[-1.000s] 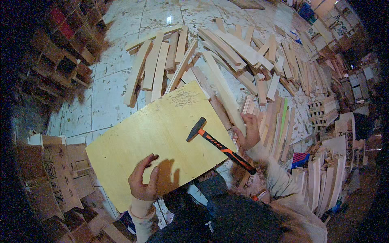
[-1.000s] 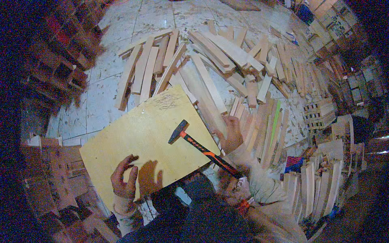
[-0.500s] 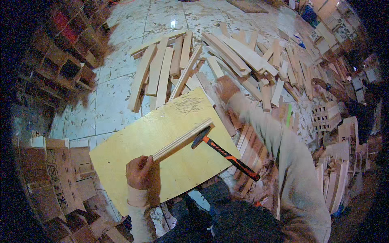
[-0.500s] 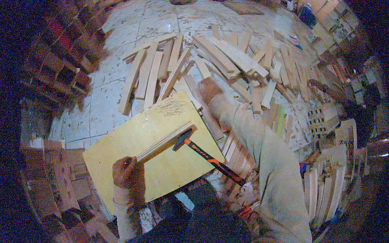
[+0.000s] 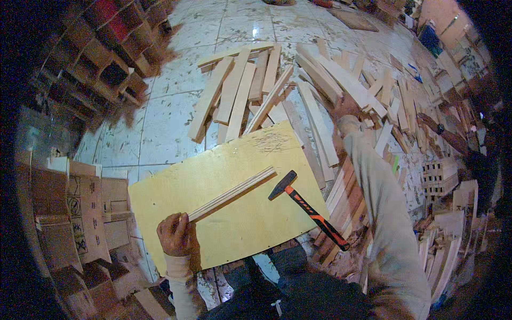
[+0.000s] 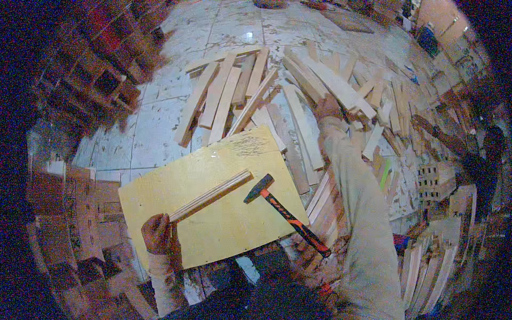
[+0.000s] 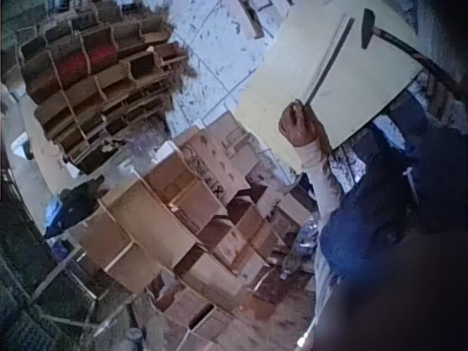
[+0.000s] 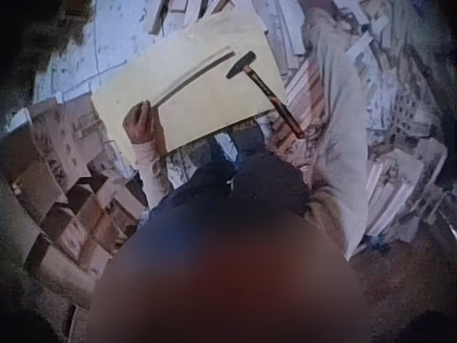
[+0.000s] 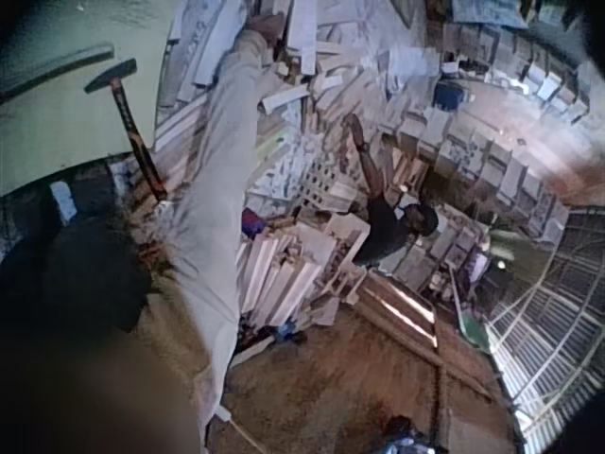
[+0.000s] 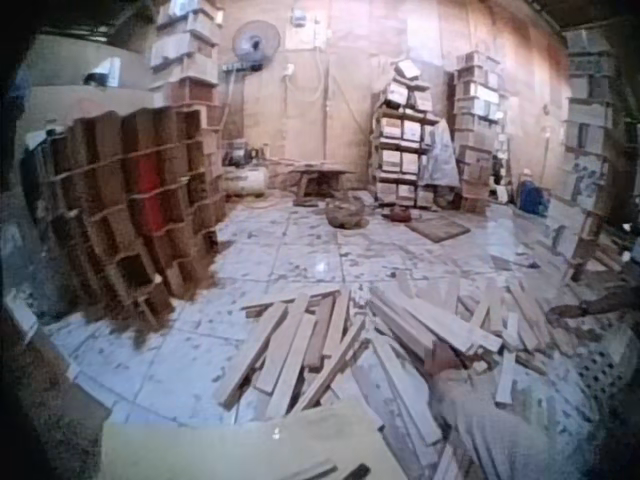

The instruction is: The person sits on the floor and repeatedly hammers a long wooden plank placed on a yellow board. They flip the plank over several times and continue striking it with a hammer, then set the plank aside and pick up another piece to repeat the process.

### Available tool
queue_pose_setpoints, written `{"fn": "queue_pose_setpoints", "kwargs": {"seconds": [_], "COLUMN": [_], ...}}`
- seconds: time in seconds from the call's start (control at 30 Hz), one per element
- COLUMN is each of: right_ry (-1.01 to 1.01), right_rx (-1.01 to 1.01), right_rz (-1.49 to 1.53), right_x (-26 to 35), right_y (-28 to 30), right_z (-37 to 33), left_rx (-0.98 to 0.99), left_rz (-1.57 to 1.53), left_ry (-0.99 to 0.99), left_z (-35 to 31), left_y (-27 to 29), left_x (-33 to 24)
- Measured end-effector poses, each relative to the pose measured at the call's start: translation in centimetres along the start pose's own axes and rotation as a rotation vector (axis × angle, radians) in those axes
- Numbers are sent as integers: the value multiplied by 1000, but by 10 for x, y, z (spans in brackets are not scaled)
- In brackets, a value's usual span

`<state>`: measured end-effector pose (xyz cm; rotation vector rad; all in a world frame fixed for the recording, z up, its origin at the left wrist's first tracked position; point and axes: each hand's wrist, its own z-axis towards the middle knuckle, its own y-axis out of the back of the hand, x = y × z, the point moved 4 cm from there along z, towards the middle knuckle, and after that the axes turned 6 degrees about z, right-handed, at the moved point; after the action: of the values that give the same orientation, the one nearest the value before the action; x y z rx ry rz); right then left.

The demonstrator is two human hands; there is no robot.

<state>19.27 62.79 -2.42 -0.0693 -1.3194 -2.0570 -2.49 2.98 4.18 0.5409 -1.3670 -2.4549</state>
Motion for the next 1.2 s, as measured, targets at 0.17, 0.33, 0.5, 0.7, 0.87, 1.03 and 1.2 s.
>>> {"fn": "queue_pose_setpoints", "kwargs": {"seconds": [0.17,0.33,0.5,0.7,0.87,1.03,1.2], "right_ry": [-354,-409,-433,-237,-203,250,423], "right_rx": [-55,212,808,872,743,679,442], "right_rz": [873,1236,1391,1158,1129,812,635], "right_x": [43,123,190,223,221,221,221], "right_y": [63,126,129,91,89,103,106], "right_z": [-20,-66,-112,-154,-180,-189,-198], "left_rx": [-59,-107,-311,-409,-491,-462,-485], "left_rz": [-73,-666,-1465,-907,-1113,-731,-788], "left_ry": [157,627,909,994,1234,1191,1231], "left_z": [11,33,39,-6,-46,-47,-52], "left_y": [14,23,22,21,10,10,6], "left_x": [-5,5,22,53,52,36,24]}}
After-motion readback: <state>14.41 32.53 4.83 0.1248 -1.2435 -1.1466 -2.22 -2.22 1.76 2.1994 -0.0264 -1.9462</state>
